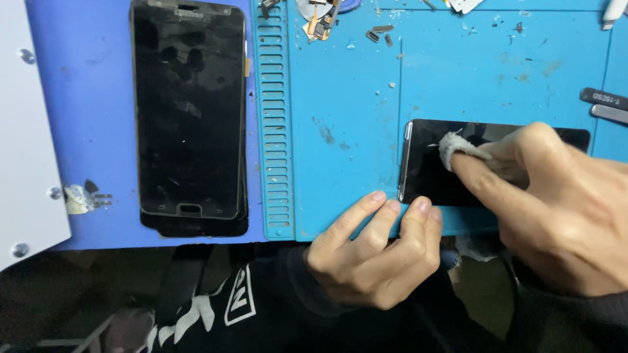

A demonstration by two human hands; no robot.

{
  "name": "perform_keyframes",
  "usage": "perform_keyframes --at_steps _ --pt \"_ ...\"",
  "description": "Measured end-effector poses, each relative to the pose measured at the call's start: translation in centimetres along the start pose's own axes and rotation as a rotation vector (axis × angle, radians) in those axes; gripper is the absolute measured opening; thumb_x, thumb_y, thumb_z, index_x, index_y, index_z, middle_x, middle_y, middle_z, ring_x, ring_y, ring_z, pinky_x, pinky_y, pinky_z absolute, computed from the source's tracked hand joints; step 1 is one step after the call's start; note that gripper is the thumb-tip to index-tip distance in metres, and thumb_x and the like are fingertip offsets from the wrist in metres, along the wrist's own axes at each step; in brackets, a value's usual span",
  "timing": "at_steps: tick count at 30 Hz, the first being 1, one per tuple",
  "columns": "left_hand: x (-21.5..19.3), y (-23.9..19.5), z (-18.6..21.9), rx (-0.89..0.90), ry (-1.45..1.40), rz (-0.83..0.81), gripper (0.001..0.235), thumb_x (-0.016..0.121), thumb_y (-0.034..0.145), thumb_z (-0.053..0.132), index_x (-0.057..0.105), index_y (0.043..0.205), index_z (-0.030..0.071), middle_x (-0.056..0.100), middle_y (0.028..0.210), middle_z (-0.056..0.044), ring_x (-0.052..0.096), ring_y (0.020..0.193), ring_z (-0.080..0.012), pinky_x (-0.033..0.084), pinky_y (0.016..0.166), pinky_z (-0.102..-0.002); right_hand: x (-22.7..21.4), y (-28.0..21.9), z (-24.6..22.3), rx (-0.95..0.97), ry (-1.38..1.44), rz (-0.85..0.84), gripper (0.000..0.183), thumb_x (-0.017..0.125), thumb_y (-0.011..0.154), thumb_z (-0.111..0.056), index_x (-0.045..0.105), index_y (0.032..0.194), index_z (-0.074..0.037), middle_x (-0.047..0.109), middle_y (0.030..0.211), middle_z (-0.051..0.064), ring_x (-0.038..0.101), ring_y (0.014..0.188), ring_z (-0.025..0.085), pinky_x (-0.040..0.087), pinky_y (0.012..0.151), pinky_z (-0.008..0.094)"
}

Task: Cleaning a detached smartphone screen using a cleaning cloth and liquid solution.

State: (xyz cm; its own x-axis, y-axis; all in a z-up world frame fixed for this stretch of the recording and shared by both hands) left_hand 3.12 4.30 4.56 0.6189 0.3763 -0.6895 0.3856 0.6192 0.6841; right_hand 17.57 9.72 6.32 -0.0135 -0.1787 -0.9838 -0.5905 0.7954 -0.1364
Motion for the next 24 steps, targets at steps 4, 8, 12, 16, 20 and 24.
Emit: perform_keyframes --at_steps 4,8,12,16,20,24 --pt "-0.4 0.4 0.0 0.03 -0.002 0.006 0.01 0.073 0.093 0.015 0.076 0.103 0.013 0.068 0.103 0.004 0.063 0.096 -0.0131 0.055 0.097 -0.029 -0.2 0.4 0.1 0.077 -0.114 -0.02 0.056 0.07 0.08 0.005 0.073 0.134 -0.009 0.064 0.099 0.009 0.07 0.076 0.022 0.053 0.057 0.037" --pt "-0.2 0.1 0.1 0.035 0.008 -0.025 0.014 0.069 0.092 0.012 0.076 0.105 0.013 0.068 0.104 0.004 0.063 0.098 -0.0129 0.054 0.099 -0.029 0.5 -0.3 0.5 -0.067 0.009 -0.063 0.068 0.065 0.066 0.004 0.07 0.133 -0.004 0.063 0.101 0.01 0.073 0.083 0.019 0.057 0.062 0.032" --pt "-0.1 0.2 0.2 0.018 -0.008 -0.008 0.012 0.07 0.094 0.009 0.076 0.105 0.013 0.068 0.104 0.004 0.063 0.1 -0.0134 0.055 0.1 -0.03 1.0 -0.6 1.6 -0.037 -0.041 -0.09 0.07 0.071 0.064 -0.003 0.071 0.134 -0.007 0.065 0.105 0.012 0.073 0.077 0.02 0.056 0.059 0.032" --pt "-0.1 0.1 0.3 -0.022 -0.024 0.021 0.009 0.074 0.094 0.007 0.075 0.101 0.013 0.069 0.102 0.004 0.063 0.099 -0.013 0.056 0.097 -0.03 1.3 -0.8 1.7 -0.004 0.009 -0.085 0.065 0.07 0.069 0.002 0.071 0.134 -0.006 0.064 0.105 0.015 0.072 0.074 0.019 0.057 0.06 0.031" --pt "-0.2 0.2 0.3 0.008 0.012 -0.01 0.01 0.071 0.094 0.015 0.076 0.103 0.014 0.069 0.103 0.004 0.062 0.097 -0.0129 0.055 0.096 -0.029 0.1 0.1 0.4 0.058 -0.088 0.011 0.058 0.073 0.071 0.004 0.076 0.127 -0.012 0.066 0.096 0.009 0.069 0.066 0.022 0.053 0.054 0.037" --pt "-0.2 0.1 0.3 0.005 0.0 -0.007 0.01 0.07 0.096 0.013 0.076 0.104 0.014 0.069 0.104 0.005 0.063 0.099 -0.0126 0.054 0.099 -0.03 -0.2 0.4 -0.1 0.031 -0.086 0.036 0.056 0.072 0.071 0.005 0.076 0.124 -0.009 0.066 0.097 0.009 0.071 0.072 0.02 0.054 0.055 0.033"
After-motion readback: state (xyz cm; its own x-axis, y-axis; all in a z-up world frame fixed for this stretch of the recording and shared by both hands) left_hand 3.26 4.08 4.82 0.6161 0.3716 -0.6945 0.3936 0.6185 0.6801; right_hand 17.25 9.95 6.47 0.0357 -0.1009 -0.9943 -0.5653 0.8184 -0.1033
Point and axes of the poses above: each hand's wrist, its own y-axis towards the middle knuckle, its own x-axis out of the palm, z = x × y, the point moved 7 cm from there along y, towards the middle knuckle
